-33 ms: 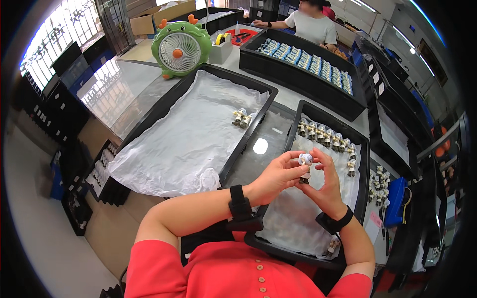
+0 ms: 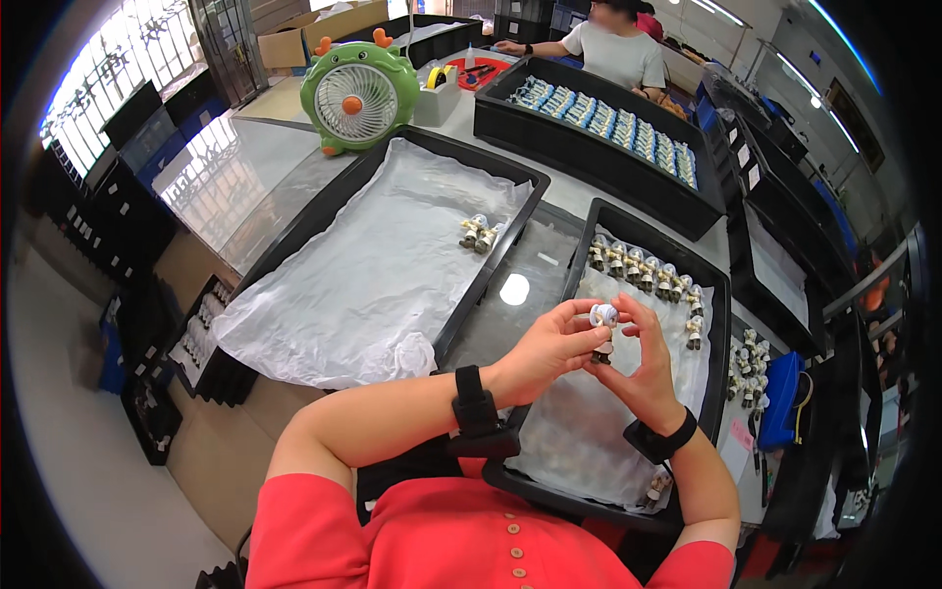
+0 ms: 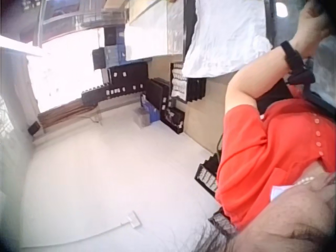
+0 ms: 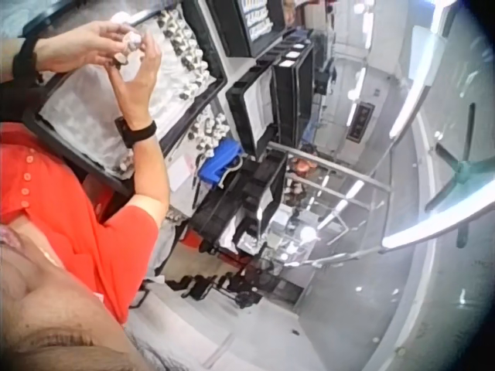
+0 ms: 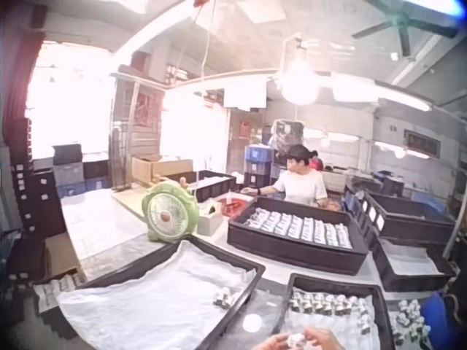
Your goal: The person repeatedly picks up small cylindrical components from a tray, holds them with both hands to inspect or adjust them, and places them back into the tray. The process is repetitive and involves handling the items one at a time.
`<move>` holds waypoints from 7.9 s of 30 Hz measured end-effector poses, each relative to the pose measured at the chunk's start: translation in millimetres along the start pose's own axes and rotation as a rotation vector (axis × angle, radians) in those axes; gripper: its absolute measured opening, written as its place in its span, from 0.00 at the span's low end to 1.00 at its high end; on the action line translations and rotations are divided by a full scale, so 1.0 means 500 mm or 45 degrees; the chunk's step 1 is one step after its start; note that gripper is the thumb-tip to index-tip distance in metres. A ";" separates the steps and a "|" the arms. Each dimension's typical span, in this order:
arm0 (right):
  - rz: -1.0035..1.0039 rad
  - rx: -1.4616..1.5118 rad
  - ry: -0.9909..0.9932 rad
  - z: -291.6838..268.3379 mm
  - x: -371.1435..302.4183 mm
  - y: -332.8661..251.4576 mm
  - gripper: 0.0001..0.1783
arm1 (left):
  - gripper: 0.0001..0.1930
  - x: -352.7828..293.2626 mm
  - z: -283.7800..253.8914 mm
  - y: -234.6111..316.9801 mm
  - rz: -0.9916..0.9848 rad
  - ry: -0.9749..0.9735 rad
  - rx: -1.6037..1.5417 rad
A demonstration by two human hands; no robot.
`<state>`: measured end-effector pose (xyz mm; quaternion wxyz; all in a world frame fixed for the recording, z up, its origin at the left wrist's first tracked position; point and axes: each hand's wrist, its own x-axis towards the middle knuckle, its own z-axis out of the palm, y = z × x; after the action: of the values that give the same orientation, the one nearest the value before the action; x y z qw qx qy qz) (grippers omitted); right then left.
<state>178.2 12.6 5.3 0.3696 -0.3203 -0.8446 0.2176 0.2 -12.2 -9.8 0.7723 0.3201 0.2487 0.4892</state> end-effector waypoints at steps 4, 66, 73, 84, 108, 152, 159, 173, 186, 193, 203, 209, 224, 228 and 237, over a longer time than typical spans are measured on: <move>0.008 0.018 0.013 0.001 -0.002 0.003 0.46 | 0.25 0.001 0.001 -0.001 -0.016 0.012 -0.005; 0.006 0.082 0.004 -0.005 -0.011 0.007 0.54 | 0.26 -0.004 0.011 0.008 0.035 -0.027 0.034; 0.033 0.104 0.024 -0.007 -0.008 0.004 0.53 | 0.26 -0.001 0.008 0.005 0.051 -0.076 -0.044; 0.039 0.083 0.038 -0.002 -0.011 0.006 0.53 | 0.26 -0.002 0.006 0.000 0.033 -0.053 -0.009; 0.092 0.076 0.038 -0.013 -0.013 0.010 0.53 | 0.27 0.003 0.004 -0.006 0.031 -0.100 -0.051; -0.227 -0.036 0.021 0.000 -0.008 -0.018 0.52 | 0.25 -0.019 0.027 -0.005 -0.103 -0.159 0.052; -0.158 0.145 -0.028 -0.012 -0.002 -0.017 0.59 | 0.27 -0.016 0.032 0.007 -0.140 -0.222 -0.085; 0.036 0.345 -0.103 -0.011 -0.009 0.002 0.59 | 0.24 -0.011 0.023 -0.003 -0.104 -0.187 -0.160; 0.155 0.478 -0.190 -0.018 -0.008 0.002 0.52 | 0.23 -0.010 0.016 -0.001 -0.203 -0.132 -0.195; 0.127 0.438 -0.172 -0.013 -0.010 0.004 0.49 | 0.24 -0.008 0.015 -0.004 -0.159 -0.157 -0.195; -0.207 0.062 0.105 -0.012 -0.001 -0.008 0.25 | 0.23 -0.004 0.008 -0.002 -0.041 -0.173 -0.218; -0.275 -0.042 0.133 -0.013 -0.003 -0.014 0.20 | 0.23 -0.006 0.010 -0.006 0.009 -0.137 -0.268; -0.260 0.006 0.126 -0.016 0.006 -0.017 0.36 | 0.22 -0.007 0.021 0.002 0.013 -0.203 -0.304; -0.234 0.031 0.097 -0.016 0.005 -0.017 0.41 | 0.23 -0.008 0.018 0.004 0.004 -0.235 -0.349; -0.135 0.073 0.085 -0.033 -0.004 -0.015 0.47 | 0.20 -0.014 0.033 0.028 0.074 -0.192 -0.057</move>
<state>189.0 8.2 19.7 0.4176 -0.2715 -0.8411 0.2108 0.7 -18.6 12.1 0.7813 0.3456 0.1693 0.4914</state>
